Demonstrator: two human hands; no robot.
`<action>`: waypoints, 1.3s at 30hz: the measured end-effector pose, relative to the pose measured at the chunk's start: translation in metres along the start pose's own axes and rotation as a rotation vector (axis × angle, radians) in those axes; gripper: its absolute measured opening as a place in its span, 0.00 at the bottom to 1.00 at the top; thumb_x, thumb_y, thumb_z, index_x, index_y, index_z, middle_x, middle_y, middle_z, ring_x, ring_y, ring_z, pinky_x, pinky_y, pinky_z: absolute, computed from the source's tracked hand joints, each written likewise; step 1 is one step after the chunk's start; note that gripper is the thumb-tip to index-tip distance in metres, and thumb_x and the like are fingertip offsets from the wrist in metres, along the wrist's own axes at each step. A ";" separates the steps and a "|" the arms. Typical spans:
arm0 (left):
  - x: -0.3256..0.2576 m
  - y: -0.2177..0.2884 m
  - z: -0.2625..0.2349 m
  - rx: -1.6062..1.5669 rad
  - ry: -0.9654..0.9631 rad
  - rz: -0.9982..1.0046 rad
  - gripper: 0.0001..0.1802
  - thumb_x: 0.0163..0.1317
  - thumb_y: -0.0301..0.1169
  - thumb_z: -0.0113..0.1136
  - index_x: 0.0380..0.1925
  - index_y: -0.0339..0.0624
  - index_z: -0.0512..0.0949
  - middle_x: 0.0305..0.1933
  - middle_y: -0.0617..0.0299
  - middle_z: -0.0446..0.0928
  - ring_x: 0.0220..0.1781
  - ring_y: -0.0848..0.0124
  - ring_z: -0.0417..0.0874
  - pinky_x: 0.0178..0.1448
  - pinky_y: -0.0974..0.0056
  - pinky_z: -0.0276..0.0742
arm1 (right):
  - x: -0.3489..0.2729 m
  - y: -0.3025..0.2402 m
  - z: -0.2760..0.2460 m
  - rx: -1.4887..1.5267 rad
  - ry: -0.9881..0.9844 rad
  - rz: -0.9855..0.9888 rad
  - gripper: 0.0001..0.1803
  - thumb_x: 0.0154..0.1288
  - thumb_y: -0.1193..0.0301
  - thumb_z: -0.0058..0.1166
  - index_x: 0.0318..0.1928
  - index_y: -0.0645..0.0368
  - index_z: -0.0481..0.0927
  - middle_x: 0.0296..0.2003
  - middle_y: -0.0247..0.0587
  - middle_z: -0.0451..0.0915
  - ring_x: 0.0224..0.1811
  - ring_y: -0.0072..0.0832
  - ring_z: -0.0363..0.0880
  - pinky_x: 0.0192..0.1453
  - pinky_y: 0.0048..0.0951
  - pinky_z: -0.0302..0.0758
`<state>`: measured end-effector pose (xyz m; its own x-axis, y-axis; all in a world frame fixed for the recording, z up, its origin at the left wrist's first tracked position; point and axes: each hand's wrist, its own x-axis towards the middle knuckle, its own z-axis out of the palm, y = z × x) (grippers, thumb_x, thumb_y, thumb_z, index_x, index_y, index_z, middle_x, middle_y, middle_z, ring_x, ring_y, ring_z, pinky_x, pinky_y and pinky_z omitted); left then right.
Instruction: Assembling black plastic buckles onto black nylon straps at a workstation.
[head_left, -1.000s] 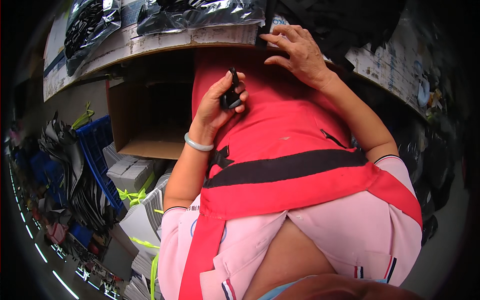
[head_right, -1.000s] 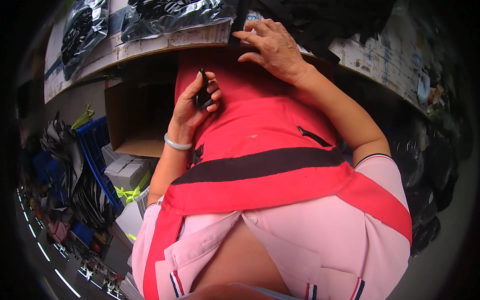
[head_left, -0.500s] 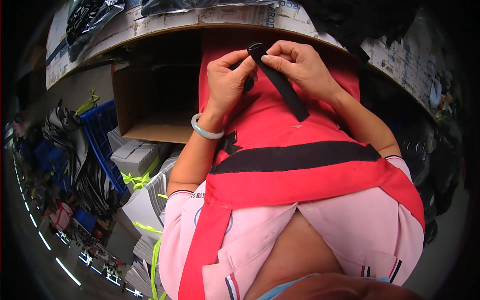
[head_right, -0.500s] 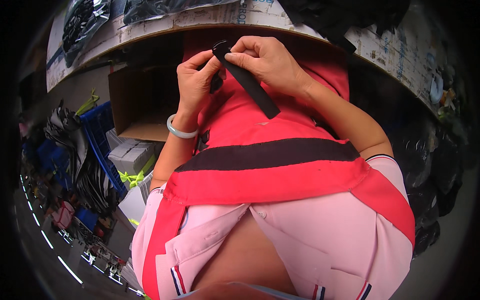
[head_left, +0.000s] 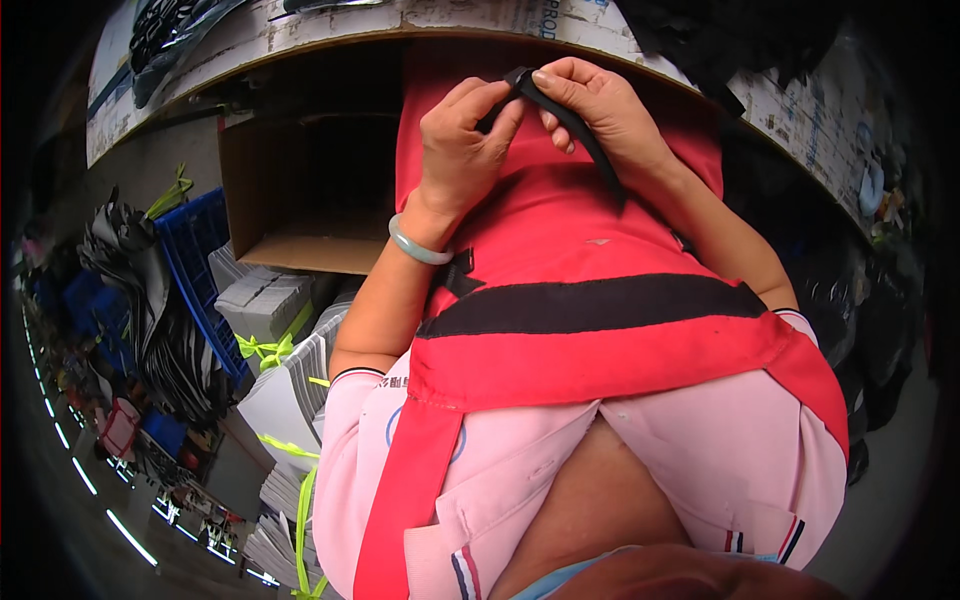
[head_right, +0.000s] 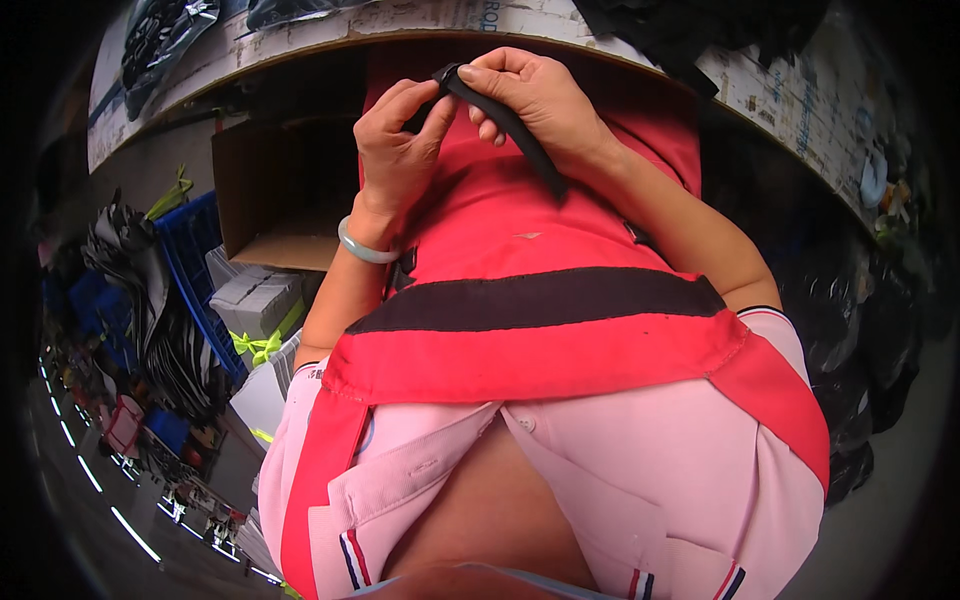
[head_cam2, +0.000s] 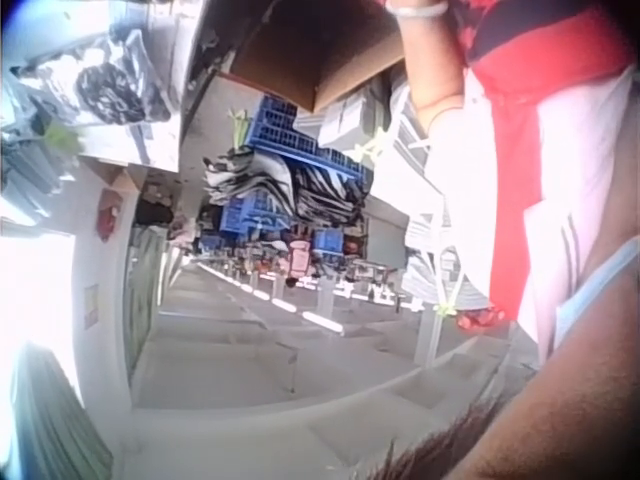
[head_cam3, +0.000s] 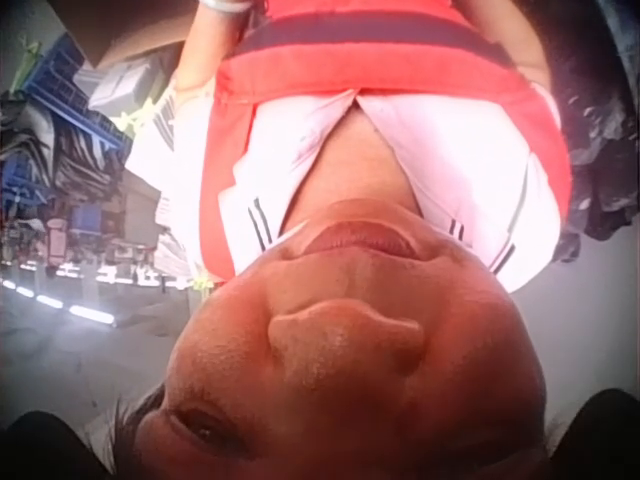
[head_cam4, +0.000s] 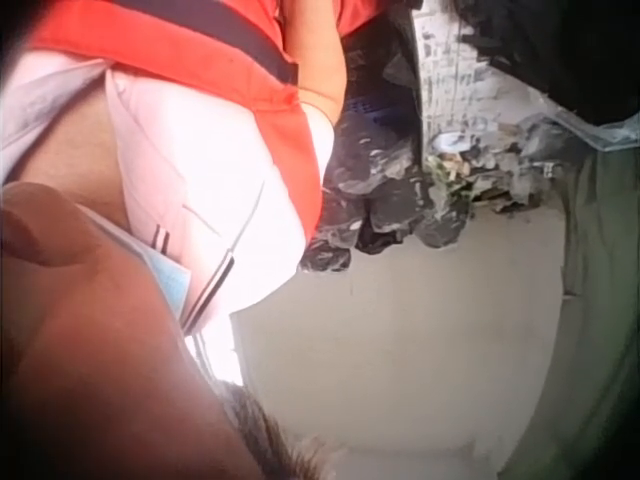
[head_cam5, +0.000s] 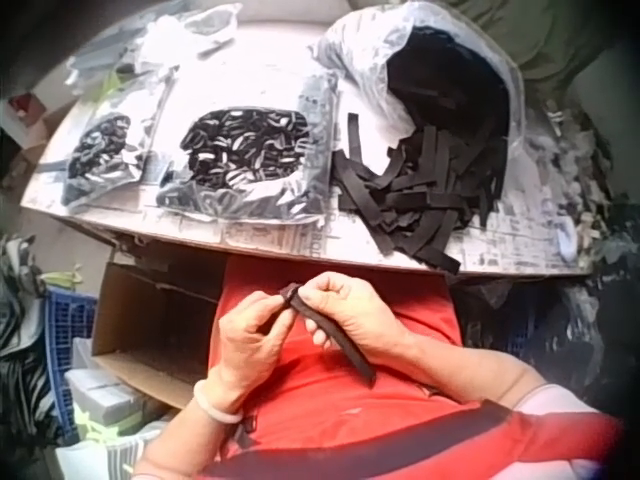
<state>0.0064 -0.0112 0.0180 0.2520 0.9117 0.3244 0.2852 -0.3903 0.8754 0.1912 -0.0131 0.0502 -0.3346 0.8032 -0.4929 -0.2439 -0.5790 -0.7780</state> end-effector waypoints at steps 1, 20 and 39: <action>0.000 0.000 0.000 0.077 0.001 0.042 0.09 0.56 0.17 0.64 0.38 0.32 0.80 0.27 0.57 0.76 0.26 0.69 0.78 0.29 0.70 0.71 | 0.002 0.002 0.003 -0.005 0.047 -0.036 0.15 0.71 0.62 0.54 0.43 0.62 0.77 0.26 0.34 0.80 0.23 0.16 0.78 0.27 0.14 0.76; 0.001 0.006 0.005 -0.599 0.104 -0.588 0.11 0.65 0.31 0.63 0.43 0.35 0.82 0.22 0.63 0.79 0.18 0.81 0.74 0.21 0.77 0.63 | -0.014 -0.010 0.007 -0.402 0.134 -0.386 0.07 0.68 0.71 0.58 0.40 0.63 0.81 0.27 0.30 0.79 0.22 0.13 0.73 0.25 0.15 0.71; -0.006 0.002 0.004 -0.320 0.155 -0.091 0.10 0.57 0.17 0.65 0.40 0.35 0.83 0.33 0.60 0.80 0.24 0.79 0.77 0.26 0.75 0.71 | -0.013 0.006 0.011 -0.169 0.157 -0.287 0.12 0.68 0.76 0.55 0.49 0.65 0.71 0.34 0.38 0.78 0.28 0.21 0.81 0.32 0.20 0.81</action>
<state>0.0090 -0.0178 0.0168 0.0888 0.9590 0.2692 -0.0096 -0.2694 0.9630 0.1838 -0.0284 0.0564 -0.1277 0.9489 -0.2885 -0.1490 -0.3059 -0.9403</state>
